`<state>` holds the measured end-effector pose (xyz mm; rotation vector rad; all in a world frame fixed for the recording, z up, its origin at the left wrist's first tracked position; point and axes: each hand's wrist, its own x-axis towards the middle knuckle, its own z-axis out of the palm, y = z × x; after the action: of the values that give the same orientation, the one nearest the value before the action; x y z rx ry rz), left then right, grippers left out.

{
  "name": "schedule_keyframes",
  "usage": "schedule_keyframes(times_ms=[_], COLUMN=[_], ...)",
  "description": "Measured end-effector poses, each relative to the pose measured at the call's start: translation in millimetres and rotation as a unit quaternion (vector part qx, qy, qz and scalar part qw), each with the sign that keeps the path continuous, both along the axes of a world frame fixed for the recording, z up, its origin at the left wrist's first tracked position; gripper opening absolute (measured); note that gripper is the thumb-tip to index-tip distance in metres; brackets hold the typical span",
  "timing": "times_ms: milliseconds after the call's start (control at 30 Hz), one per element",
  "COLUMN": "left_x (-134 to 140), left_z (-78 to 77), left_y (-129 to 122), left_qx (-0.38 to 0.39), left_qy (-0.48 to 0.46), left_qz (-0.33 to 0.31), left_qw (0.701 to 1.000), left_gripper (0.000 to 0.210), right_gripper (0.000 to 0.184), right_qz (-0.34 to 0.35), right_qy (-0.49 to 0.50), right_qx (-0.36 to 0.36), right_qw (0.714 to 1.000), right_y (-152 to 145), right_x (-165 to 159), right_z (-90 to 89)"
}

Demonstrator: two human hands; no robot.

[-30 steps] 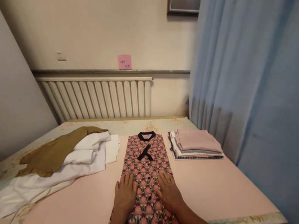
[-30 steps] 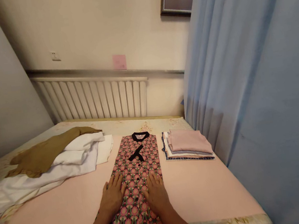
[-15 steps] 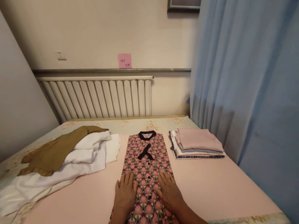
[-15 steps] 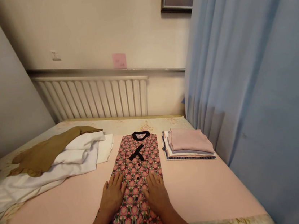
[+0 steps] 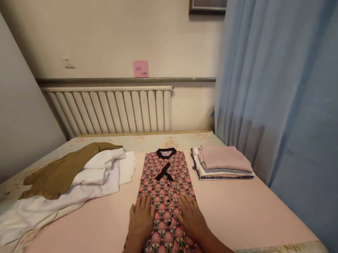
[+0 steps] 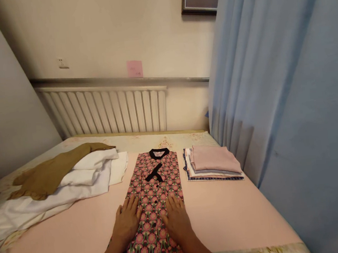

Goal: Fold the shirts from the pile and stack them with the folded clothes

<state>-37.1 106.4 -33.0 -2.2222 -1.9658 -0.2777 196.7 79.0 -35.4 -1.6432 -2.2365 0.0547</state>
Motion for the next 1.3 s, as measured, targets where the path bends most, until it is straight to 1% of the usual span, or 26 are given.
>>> schedule_keyframes(times_ms=[333,600,967,1300], left_x=[0.5,-0.3,-1.0,-2.2], left_z=[1.8,-2.5,-0.4,-4.5], left_y=[-1.1,1.4,-0.1,0.3], left_qx=[0.004,0.002,0.004,0.013], left_qy=[-0.004,-0.002,0.008,0.007], left_qz=[0.002,0.001,-0.006,-0.008], left_qw=[1.000,1.000,1.000,1.000], left_gripper=[0.051,0.051,0.051,0.050], right_gripper=[0.058,0.058,0.060,0.058], right_qz=[-0.001,0.002,0.001,0.003], right_qy=[0.001,0.002,0.005,0.004], right_qx=[-0.004,-0.004,-0.004,-0.003], right_qw=[1.000,1.000,1.000,1.000], right_y=[0.7,0.8,1.2,0.7], right_x=[-0.4,0.1,-0.2,-0.5], right_z=[-0.4,-2.2,-1.8,0.3])
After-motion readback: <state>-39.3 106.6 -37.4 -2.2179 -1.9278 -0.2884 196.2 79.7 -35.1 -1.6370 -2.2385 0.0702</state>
